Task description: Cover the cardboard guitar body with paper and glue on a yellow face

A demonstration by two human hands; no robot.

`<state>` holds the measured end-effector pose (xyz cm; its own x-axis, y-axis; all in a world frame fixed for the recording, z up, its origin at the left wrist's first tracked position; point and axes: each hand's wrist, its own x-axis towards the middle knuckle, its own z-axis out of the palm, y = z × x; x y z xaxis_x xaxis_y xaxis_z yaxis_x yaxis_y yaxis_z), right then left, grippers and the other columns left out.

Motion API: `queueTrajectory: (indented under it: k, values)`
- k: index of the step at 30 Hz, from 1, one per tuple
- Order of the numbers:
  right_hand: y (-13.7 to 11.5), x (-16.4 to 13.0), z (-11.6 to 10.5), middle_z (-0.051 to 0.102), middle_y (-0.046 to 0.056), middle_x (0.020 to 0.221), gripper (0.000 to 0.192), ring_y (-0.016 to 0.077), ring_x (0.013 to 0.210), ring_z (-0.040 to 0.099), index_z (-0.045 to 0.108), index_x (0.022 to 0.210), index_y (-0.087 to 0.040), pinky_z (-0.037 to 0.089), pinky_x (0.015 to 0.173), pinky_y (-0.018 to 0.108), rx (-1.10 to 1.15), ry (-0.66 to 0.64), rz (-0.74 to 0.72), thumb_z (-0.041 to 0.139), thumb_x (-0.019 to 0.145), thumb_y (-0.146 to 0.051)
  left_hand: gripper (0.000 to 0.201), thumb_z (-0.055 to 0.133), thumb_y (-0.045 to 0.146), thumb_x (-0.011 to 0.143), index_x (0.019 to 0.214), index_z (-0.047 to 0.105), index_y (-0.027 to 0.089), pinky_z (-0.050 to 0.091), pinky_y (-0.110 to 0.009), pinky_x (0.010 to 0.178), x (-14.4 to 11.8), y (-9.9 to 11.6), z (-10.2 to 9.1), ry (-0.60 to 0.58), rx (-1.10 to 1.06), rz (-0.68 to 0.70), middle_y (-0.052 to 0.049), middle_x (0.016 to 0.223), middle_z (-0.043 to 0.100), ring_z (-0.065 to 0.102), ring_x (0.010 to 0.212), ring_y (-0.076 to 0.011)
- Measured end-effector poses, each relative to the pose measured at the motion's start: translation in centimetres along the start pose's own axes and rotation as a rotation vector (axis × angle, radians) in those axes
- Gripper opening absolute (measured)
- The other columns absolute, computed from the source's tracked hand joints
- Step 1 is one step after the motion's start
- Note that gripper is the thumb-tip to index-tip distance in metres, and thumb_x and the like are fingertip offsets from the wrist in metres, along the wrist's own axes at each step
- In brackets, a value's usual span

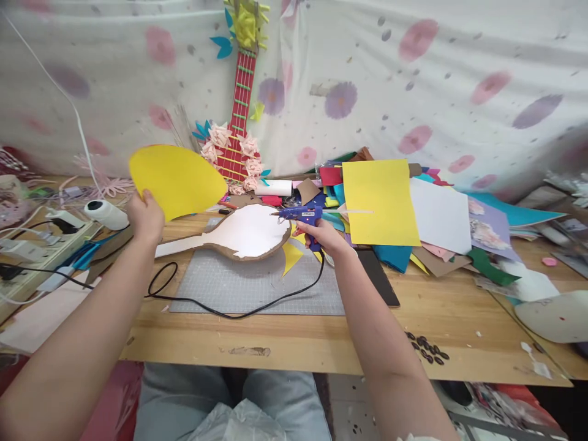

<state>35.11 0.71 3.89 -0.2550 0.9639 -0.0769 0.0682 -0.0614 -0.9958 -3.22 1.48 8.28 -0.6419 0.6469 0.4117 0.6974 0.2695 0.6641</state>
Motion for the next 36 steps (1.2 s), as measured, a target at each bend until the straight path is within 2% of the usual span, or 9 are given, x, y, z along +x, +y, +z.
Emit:
queueTrajectory:
  k: [3, 5, 10, 13, 16, 21, 26, 31, 36]
  values:
    - [-0.6, 0.1, 0.4, 0.067, 0.004, 0.08, 0.033, 0.0039, 0.046, 0.044, 0.059, 0.078, -0.016, 0.04, 0.043, 0.019, -0.015, -0.106, 0.015, 0.07, 0.067, -0.046, 0.041, 0.023, 0.032, 0.092, 0.113, 0.054, 0.016, 0.041, -0.05, 0.083, 1.0, -0.8, -1.0, 0.103, 0.052, -0.017, -0.014, 0.114, 0.061, 0.055, 0.108, -0.0323]
    - [-0.7, 0.2, 0.9, 0.066, 0.003, 0.079, 0.033, 0.0034, 0.046, 0.043, 0.06, 0.077, -0.016, 0.038, 0.043, 0.018, 0.004, -0.151, 0.01, 0.07, 0.068, -0.046, 0.041, 0.022, 0.031, 0.093, 0.12, 0.05, 0.018, 0.042, -0.049, 0.081, 0.7, -1.1, -1.0, 0.061, 0.14, 0.024, -0.014, 0.116, 0.06, 0.055, 0.108, -0.0319]
    - [-0.7, 0.5, 2.2, 0.065, 0.004, 0.079, 0.033, 0.0026, 0.045, 0.039, 0.06, 0.073, -0.015, 0.035, 0.04, 0.018, 0.023, -0.165, 0.021, 0.068, 0.069, -0.047, 0.038, 0.037, 0.028, 0.087, 0.117, 0.052, 0.01, 0.043, -0.046, 0.077, -1.3, -1.6, 0.9, -0.366, 0.354, 0.169, -0.019, 0.11, 0.062, 0.057, 0.103, -0.0358]
    - [-0.8, 0.7, 2.9, 0.065, 0.004, 0.076, 0.034, 0.0025, 0.044, 0.038, 0.058, 0.07, -0.015, 0.033, 0.039, 0.018, -0.007, -0.139, 0.056, 0.068, 0.069, -0.047, 0.047, 0.053, 0.036, 0.078, 0.118, 0.053, 0.012, 0.043, -0.044, 0.081, -2.4, -1.6, 2.3, -0.56, 0.374, 0.241, -0.018, 0.115, 0.06, 0.056, 0.105, -0.0361]
    - [-1.0, 1.0, 3.6, 0.066, 0.005, 0.075, 0.032, 0.0029, 0.043, 0.038, 0.057, 0.07, -0.015, 0.033, 0.039, 0.019, -0.063, -0.089, 0.086, 0.069, 0.068, -0.045, 0.051, 0.061, 0.04, 0.07, 0.115, 0.056, 0.018, 0.042, -0.039, 0.088, -3.5, -0.4, 3.1, -0.606, 0.3, 0.28, -0.013, 0.122, 0.058, 0.053, 0.111, -0.0322]
    - [-1.6, 1.5, 4.5, 0.064, 0.004, 0.064, 0.03, 0.0041, 0.041, 0.039, 0.059, 0.07, -0.014, 0.032, 0.037, 0.02, -0.219, -0.058, 0.052, 0.068, 0.07, -0.043, 0.018, 0.057, 0.031, 0.075, 0.085, 0.065, 0.019, 0.039, -0.031, 0.094, -6.5, 3.4, 3.7, -0.531, -0.072, 0.516, -0.007, 0.106, 0.062, 0.054, 0.106, -0.0219]
    - [-2.6, 1.3, 5.6, 0.061, 0.001, 0.057, 0.026, 0.0041, 0.039, 0.039, 0.058, 0.076, -0.013, 0.033, 0.039, 0.02, -0.299, -0.061, 0.063, 0.066, 0.073, -0.039, 0.013, 0.06, 0.03, 0.073, 0.076, 0.066, 0.019, 0.04, -0.032, 0.089, -8.6, 5.2, 5.1, -0.612, -0.2, 0.427, -0.006, 0.094, 0.062, 0.055, 0.098, -0.0208]
    - [-2.9, 1.3, 6.0, 0.052, -0.004, 0.044, 0.025, 0.0055, 0.037, 0.04, 0.058, 0.08, -0.014, 0.035, 0.041, 0.02, -0.342, -0.068, 0.067, 0.064, 0.075, -0.038, 0.013, 0.06, 0.03, 0.072, 0.074, 0.065, 0.018, 0.04, -0.033, 0.085, -8.6, 4.7, 6.3, -0.653, -0.213, 0.355, -0.005, 0.09, 0.064, 0.056, 0.093, -0.0214]
    - [-2.5, 1.5, 5.9, 0.052, -0.004, 0.044, 0.031, 0.0059, 0.037, 0.041, 0.058, 0.076, -0.014, 0.035, 0.04, 0.021, -0.354, -0.077, 0.056, 0.066, 0.072, -0.044, 0.016, 0.055, 0.03, 0.075, 0.075, 0.064, 0.017, 0.041, -0.029, 0.072, -8.5, 4.2, 6.7, -0.74, -0.287, 0.215, -0.003, 0.08, 0.065, 0.057, 0.077, -0.0176]
